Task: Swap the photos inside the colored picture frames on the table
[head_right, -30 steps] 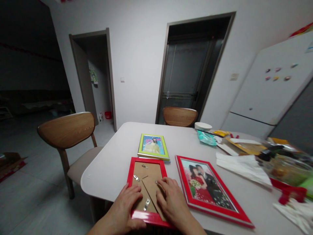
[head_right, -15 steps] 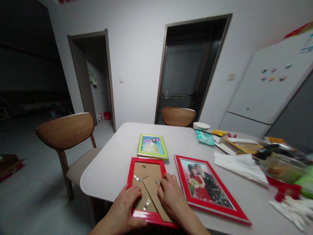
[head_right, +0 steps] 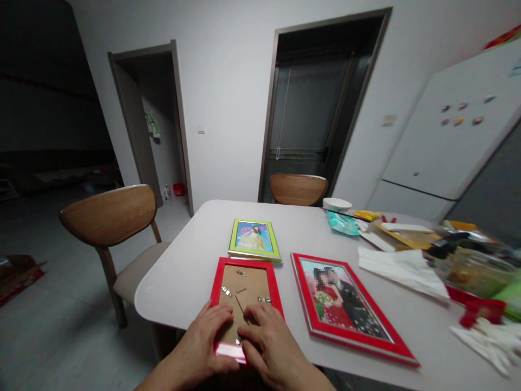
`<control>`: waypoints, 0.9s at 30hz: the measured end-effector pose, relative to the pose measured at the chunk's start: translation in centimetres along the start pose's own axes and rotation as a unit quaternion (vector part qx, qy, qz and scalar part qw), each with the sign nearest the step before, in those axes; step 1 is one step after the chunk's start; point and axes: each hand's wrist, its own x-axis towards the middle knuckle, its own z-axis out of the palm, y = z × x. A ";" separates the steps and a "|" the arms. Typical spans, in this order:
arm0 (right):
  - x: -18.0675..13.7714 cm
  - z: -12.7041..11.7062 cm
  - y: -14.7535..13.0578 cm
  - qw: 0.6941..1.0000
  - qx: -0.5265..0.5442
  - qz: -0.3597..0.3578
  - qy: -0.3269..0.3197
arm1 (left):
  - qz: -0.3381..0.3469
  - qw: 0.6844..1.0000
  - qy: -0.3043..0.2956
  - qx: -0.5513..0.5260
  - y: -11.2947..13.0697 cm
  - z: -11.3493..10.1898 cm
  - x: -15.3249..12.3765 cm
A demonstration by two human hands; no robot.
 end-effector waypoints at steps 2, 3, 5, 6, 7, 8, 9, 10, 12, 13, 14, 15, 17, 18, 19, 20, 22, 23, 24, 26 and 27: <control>-0.1 -0.4 -0.3 1.000 -0.006 -0.007 -0.008 | 0.007 1.000 0.008 -0.003 0.1 0.0 0.1; -0.1 -0.5 -0.3 1.000 -0.008 -0.012 -0.012 | 0.011 1.000 0.012 -0.004 0.2 0.0 0.1; -0.2 -0.6 -0.3 1.000 -0.009 -0.018 -0.018 | 0.016 1.000 0.018 -0.007 0.4 -0.1 0.2; -0.2 -0.6 -0.2 1.000 -0.008 -0.019 -0.020 | 0.016 1.000 0.020 -0.007 0.5 -0.2 0.2; -0.2 -0.5 -0.1 1.000 -0.007 -0.018 -0.021 | 0.014 1.000 0.021 -0.008 0.5 -0.3 0.2; -0.2 -0.4 0.0 1.000 -0.006 -0.018 -0.021 | 0.011 1.000 0.021 -0.009 0.6 -0.3 0.2; -0.2 -0.3 0.1 1.000 -0.005 -0.020 -0.022 | 0.007 1.000 0.020 -0.011 0.7 -0.4 0.2; -0.2 -0.2 0.2 0.999 -0.005 -0.025 -0.021 | 0.003 1.000 0.018 -0.014 0.7 -0.4 0.2; -0.1 0.0 0.4 0.999 -0.004 -0.040 -0.019 | 0.000 1.000 0.017 -0.019 0.8 -0.5 0.2; -0.1 0.1 0.5 0.999 -0.004 -0.048 -0.019 | 0.000 1.000 0.017 -0.022 0.9 -0.5 0.2; -0.1 0.1 0.5 0.998 -0.005 -0.055 -0.021 | 0.001 1.000 0.018 -0.023 1.0 -0.5 0.2; -0.1 0.1 0.5 0.998 -0.006 -0.059 -0.023 | 0.001 0.999 0.020 -0.025 1.0 -0.5 0.2; -0.2 0.0 0.4 0.998 -0.008 -0.061 -0.028 | 0.001 0.999 0.024 -0.027 0.9 -0.5 0.2; -0.3 0.0 0.4 0.998 -0.007 -0.061 -0.030 | 0.001 0.999 0.026 -0.028 0.9 -0.4 0.2; -0.4 -0.1 0.4 0.998 -0.003 -0.058 -0.031 | 0.000 0.999 0.027 -0.029 0.8 -0.4 0.2; -0.4 -0.1 0.4 0.998 0.003 -0.055 -0.033 | 0.001 0.999 0.028 -0.031 0.6 -0.3 0.2; -0.1 -0.1 0.6 0.998 0.028 -0.040 -0.027 | 0.005 0.999 0.029 -0.035 0.3 -0.2 0.2; 0.2 0.0 0.8 0.999 0.043 -0.024 -0.016 | 0.008 0.999 0.029 -0.037 0.1 -0.1 0.2; 0.7 0.2 1.0 0.998 0.059 -0.003 -0.001 | 0.010 0.999 0.028 -0.037 -0.1 0.1 0.2; 2.2 0.8 1.5 0.995 0.081 0.040 0.032 | 0.013 0.999 0.025 -0.034 -0.3 0.3 0.2; 3.1 1.1 1.7 0.994 0.081 0.055 0.042 | 0.013 0.999 0.026 -0.032 -0.3 0.5 0.2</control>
